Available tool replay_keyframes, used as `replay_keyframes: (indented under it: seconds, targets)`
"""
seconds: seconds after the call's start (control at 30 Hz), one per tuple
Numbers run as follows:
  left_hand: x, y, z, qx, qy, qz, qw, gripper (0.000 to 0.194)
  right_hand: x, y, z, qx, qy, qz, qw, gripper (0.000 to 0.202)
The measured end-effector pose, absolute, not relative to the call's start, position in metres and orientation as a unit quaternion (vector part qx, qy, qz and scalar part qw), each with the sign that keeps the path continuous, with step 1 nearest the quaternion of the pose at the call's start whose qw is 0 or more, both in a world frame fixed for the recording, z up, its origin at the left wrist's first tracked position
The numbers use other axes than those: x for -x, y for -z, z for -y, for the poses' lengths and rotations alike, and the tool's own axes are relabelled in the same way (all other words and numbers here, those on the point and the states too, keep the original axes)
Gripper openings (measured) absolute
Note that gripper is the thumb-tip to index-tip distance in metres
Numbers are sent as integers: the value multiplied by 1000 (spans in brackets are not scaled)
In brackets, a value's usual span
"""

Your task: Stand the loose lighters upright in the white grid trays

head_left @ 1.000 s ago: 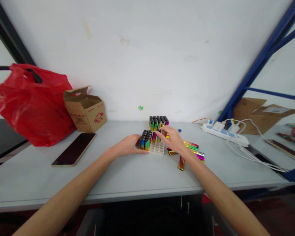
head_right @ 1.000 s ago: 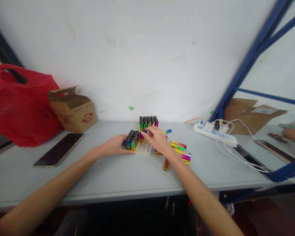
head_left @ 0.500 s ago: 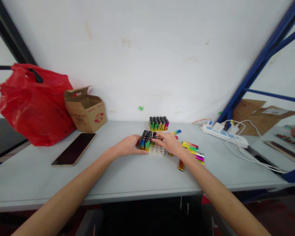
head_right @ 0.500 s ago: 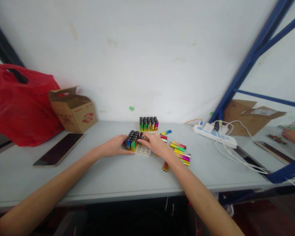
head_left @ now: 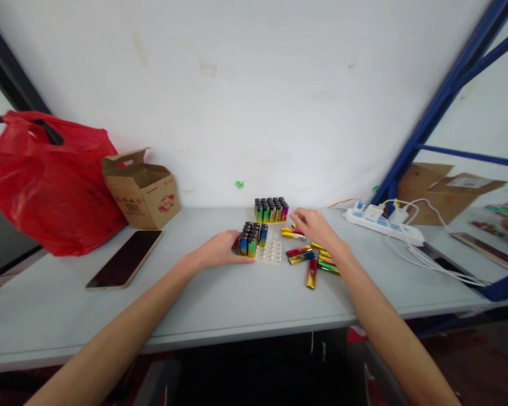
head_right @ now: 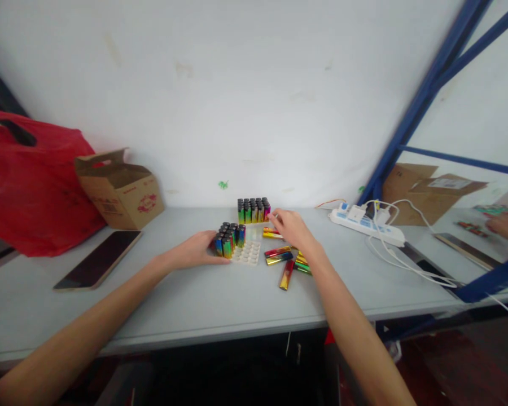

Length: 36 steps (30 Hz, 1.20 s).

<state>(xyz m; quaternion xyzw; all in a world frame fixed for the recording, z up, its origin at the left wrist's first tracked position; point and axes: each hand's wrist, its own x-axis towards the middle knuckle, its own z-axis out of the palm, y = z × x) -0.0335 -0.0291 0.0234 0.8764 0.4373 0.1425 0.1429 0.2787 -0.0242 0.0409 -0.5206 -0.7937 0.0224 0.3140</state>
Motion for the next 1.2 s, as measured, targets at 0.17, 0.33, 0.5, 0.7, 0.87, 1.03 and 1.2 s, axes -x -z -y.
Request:
replay_keyframes:
  seconds: [0.17,0.33,0.5,0.7,0.87,1.03,1.2]
  targets:
    - [34,-23,29,-878,-137,-438,137,67,-335,-49,28,566,-75,787,232,16]
    - [34,-23,29,-873,-148,-442,142,66,-369,-45,64,556,-130,795,204,26]
    - [34,-21,27,-874,-157,-438,143,65,-389,-30,87,573,-128,786,192,26]
    - [35,-23,29,-874,-151,-439,143,66,-394,-20,86,579,-132,780,195,27]
    - [35,-22,28,-870,-156,-444,147,65,-395,-18,83,565,-94,799,183,23]
    - [34,-22,28,-873,-153,-438,148,64,-389,-20,75,541,-146,770,304,31]
    - [34,-22,28,-875,-153,-437,140,66,-353,-36,62,478,-344,599,542,41]
